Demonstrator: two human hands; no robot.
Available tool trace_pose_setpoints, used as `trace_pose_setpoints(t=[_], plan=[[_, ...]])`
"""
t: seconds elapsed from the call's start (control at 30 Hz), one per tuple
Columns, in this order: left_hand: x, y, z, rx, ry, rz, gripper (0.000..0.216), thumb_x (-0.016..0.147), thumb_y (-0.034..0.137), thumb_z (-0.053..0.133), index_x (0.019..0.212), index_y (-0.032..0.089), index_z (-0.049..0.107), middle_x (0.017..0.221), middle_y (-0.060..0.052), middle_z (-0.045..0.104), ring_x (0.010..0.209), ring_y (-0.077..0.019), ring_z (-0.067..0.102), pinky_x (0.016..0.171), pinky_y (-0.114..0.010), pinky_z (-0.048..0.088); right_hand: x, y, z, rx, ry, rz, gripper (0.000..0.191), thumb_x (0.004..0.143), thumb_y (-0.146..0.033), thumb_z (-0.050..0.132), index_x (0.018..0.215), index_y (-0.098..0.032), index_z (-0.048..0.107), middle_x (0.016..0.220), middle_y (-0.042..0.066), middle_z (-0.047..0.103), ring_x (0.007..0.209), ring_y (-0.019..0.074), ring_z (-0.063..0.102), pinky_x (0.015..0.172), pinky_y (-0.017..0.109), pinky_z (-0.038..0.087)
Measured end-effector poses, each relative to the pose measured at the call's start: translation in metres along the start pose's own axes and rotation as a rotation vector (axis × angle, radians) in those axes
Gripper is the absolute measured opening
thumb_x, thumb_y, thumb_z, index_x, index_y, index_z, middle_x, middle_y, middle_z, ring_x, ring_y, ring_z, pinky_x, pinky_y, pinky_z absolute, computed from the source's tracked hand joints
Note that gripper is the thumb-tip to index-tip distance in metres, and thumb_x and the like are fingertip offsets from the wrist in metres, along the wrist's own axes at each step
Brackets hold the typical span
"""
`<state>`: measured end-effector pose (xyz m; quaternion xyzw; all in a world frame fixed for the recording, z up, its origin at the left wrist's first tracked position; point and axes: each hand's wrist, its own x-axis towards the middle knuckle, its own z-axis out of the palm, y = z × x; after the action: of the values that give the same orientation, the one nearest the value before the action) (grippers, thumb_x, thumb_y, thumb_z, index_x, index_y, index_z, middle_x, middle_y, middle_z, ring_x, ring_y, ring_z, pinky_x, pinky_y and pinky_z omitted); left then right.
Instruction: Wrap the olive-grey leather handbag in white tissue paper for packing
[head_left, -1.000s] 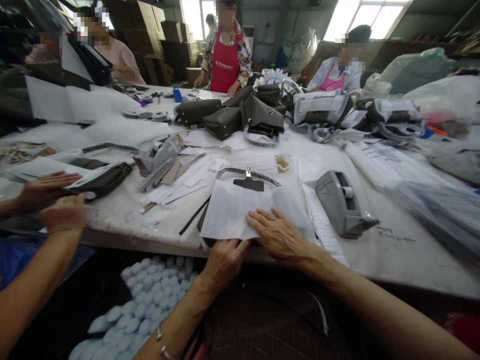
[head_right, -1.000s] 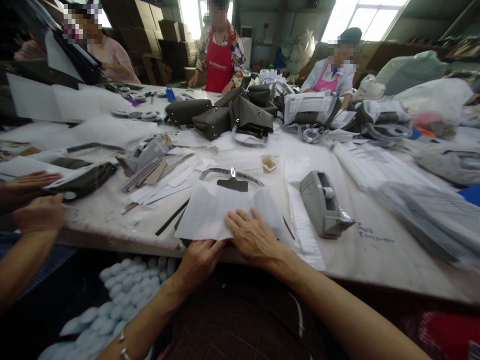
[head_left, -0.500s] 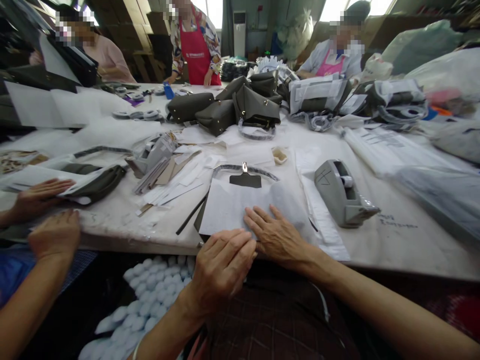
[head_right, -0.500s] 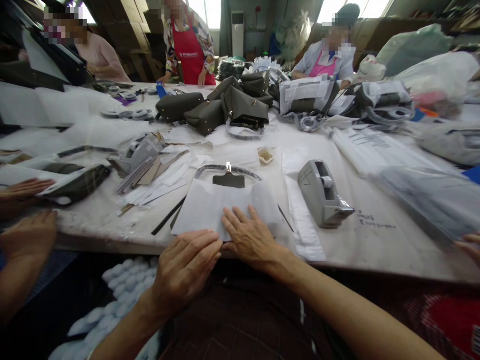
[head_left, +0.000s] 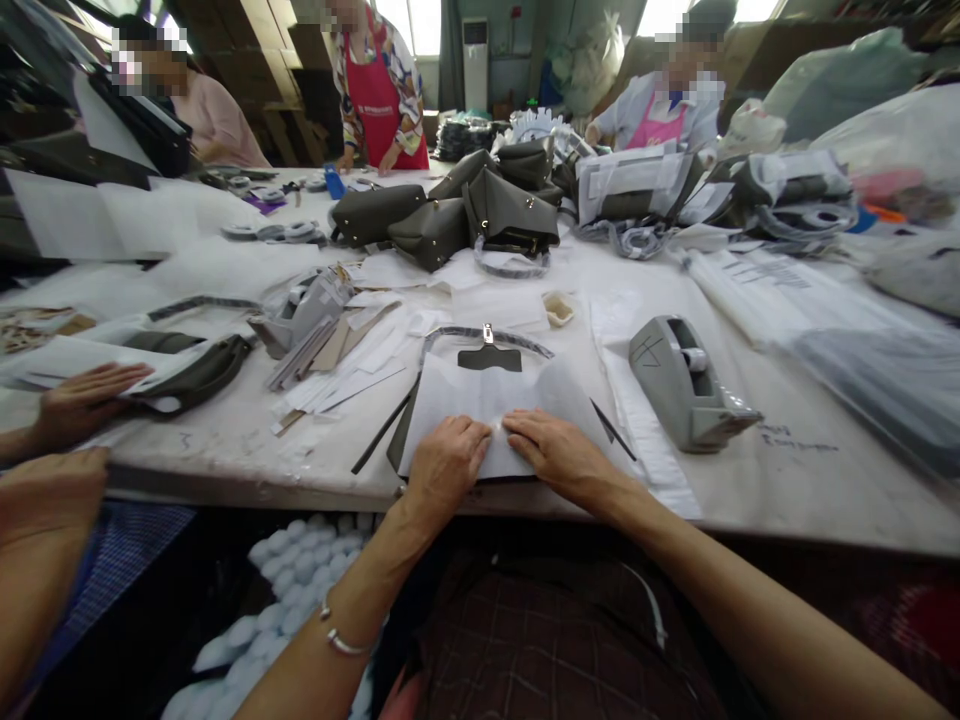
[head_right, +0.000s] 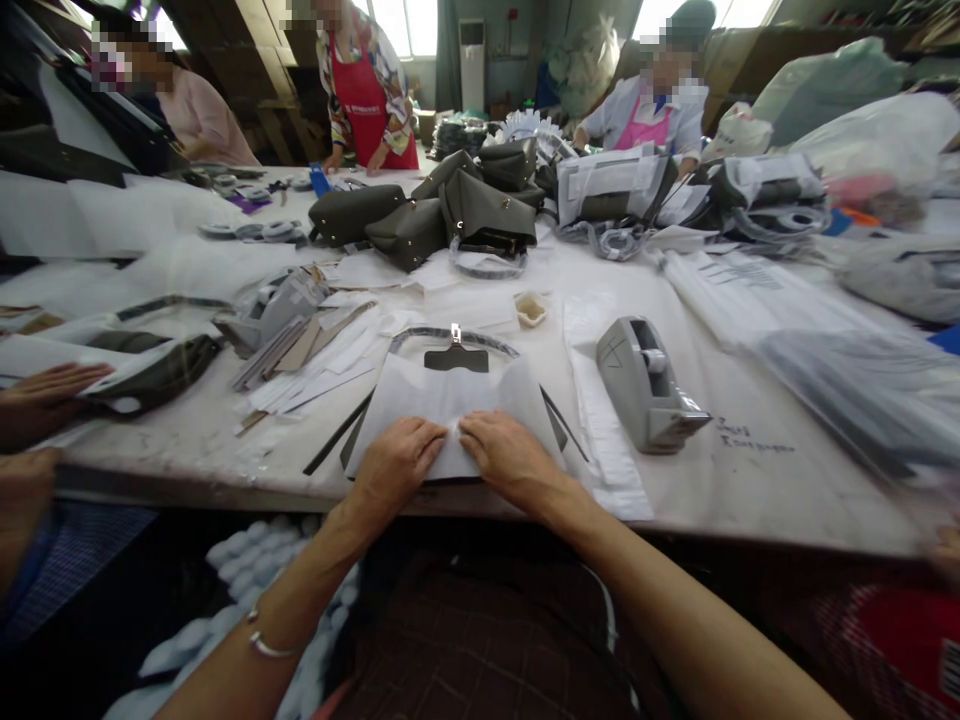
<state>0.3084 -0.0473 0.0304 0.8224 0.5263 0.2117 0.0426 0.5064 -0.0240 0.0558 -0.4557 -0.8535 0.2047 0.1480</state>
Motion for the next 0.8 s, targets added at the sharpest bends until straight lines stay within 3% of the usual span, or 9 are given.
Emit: trace_pose_setpoints(t=[0.13, 0.3, 0.5, 0.67, 0.8], plan=[[-0.002, 0.000, 0.003, 0.023, 0.082, 0.062, 0.019, 0.098, 0.018, 0.053, 0.114, 0.021, 0.063, 0.100, -0.003, 0.067, 0.091, -0.0190, 0.060, 0.083, -0.031, 0.050, 0.007, 0.000, 0.004, -0.114, -0.037, -0.037, 0.033, 0.099, -0.022, 0.046, 0.123, -0.014, 0.068, 0.130, 0.013, 0.066, 0.123, 0.0233, 0.060, 0.111, 0.038, 0.042], [-0.003, 0.001, 0.006, 0.103, 0.076, 0.114, 0.020, 0.099, 0.018, 0.050, 0.113, 0.020, 0.063, 0.098, -0.004, 0.069, 0.085, -0.0196, 0.059, 0.078, -0.033, 0.050, 0.013, 0.000, 0.005, -0.223, -0.078, -0.104, 0.031, 0.098, -0.019, 0.048, 0.121, -0.010, 0.067, 0.129, 0.017, 0.065, 0.122, 0.0255, 0.060, 0.111, 0.040, 0.041], [-0.005, 0.000, 0.010, 0.119, 0.116, 0.161, 0.021, 0.097, 0.012, 0.051, 0.113, 0.018, 0.062, 0.124, -0.006, 0.066, 0.093, -0.0203, 0.061, 0.082, -0.034, 0.050, 0.014, 0.002, 0.003, -0.106, 0.013, -0.060, 0.026, 0.092, -0.018, 0.063, 0.116, -0.014, 0.069, 0.115, 0.010, 0.072, 0.110, 0.0215, 0.063, 0.101, 0.033, 0.047], [-0.004, -0.001, 0.011, 0.092, 0.094, 0.201, 0.021, 0.096, 0.010, 0.049, 0.111, 0.017, 0.062, 0.113, -0.007, 0.070, 0.087, -0.0198, 0.061, 0.079, -0.034, 0.050, 0.011, 0.005, 0.008, -0.095, 0.055, -0.048, 0.018, 0.097, -0.023, 0.057, 0.101, -0.019, 0.075, 0.104, 0.005, 0.075, 0.100, 0.0180, 0.065, 0.097, 0.030, 0.046], [0.001, 0.003, 0.006, 0.112, -0.028, 0.121, 0.018, 0.093, 0.007, 0.051, 0.103, 0.017, 0.062, 0.086, -0.005, 0.069, 0.081, -0.0219, 0.060, 0.073, -0.034, 0.049, 0.013, -0.003, 0.004, -0.250, -0.070, -0.046, 0.023, 0.099, -0.023, 0.052, 0.098, -0.019, 0.075, 0.102, 0.007, 0.075, 0.098, 0.0206, 0.063, 0.091, 0.031, 0.047]])
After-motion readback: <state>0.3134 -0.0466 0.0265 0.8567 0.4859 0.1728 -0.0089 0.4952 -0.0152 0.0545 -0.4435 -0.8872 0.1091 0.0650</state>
